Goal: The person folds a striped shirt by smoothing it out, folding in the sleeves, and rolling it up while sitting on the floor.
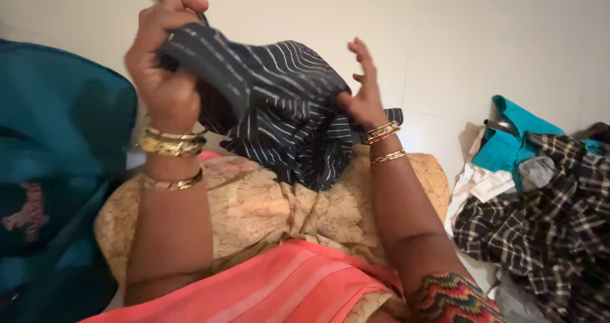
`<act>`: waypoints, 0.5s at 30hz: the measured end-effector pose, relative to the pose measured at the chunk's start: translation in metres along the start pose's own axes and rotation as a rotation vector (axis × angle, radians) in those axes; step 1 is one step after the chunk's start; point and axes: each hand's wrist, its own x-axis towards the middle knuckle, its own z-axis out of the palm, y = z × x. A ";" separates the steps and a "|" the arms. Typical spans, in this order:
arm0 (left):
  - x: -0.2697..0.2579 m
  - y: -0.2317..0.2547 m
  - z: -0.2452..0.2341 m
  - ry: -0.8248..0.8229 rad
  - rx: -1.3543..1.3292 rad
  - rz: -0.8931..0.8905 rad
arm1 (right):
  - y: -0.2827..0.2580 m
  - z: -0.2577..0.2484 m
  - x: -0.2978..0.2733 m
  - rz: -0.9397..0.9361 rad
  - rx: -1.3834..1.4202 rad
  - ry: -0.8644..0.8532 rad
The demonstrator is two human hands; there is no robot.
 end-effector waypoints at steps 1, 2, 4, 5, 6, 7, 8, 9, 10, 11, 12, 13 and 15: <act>0.007 0.013 -0.006 -0.017 -0.076 0.006 | 0.000 0.006 0.003 -0.213 -0.142 -0.072; 0.012 0.025 -0.013 -0.035 -0.153 0.010 | -0.001 0.010 0.006 -0.425 -0.284 -0.145; 0.016 0.040 -0.028 -0.043 -0.185 -0.040 | -0.003 0.014 0.007 -0.226 -0.192 -0.290; 0.015 0.043 -0.038 -0.042 -0.189 -0.053 | -0.004 0.015 0.007 -0.020 -0.101 -0.444; 0.017 0.039 -0.048 -0.072 -0.295 -0.105 | -0.006 0.012 0.008 -0.035 -0.097 -0.449; 0.019 0.034 -0.059 -0.081 -0.358 -0.164 | -0.010 0.006 0.010 0.008 -0.084 -0.289; 0.021 0.029 -0.071 -0.086 -0.419 -0.223 | -0.014 -0.001 0.014 0.052 -0.067 -0.130; 0.028 0.022 -0.082 -0.086 -0.456 -0.290 | -0.018 -0.015 0.016 -0.058 -0.093 -0.035; 0.032 0.019 -0.092 -0.093 -0.459 -0.357 | -0.024 -0.031 0.021 -0.168 -0.117 0.059; 0.039 0.018 -0.100 -0.117 -0.397 -0.412 | -0.030 -0.046 0.027 -0.223 -0.144 0.175; 0.048 0.022 -0.105 -0.161 -0.274 -0.451 | -0.039 -0.066 0.034 -0.271 -0.142 0.229; 0.058 0.029 -0.108 -0.224 -0.131 -0.487 | -0.049 -0.086 0.048 -0.349 0.226 0.230; 0.078 0.053 -0.106 -0.438 0.323 -0.512 | -0.075 -0.132 0.056 -0.476 0.054 0.342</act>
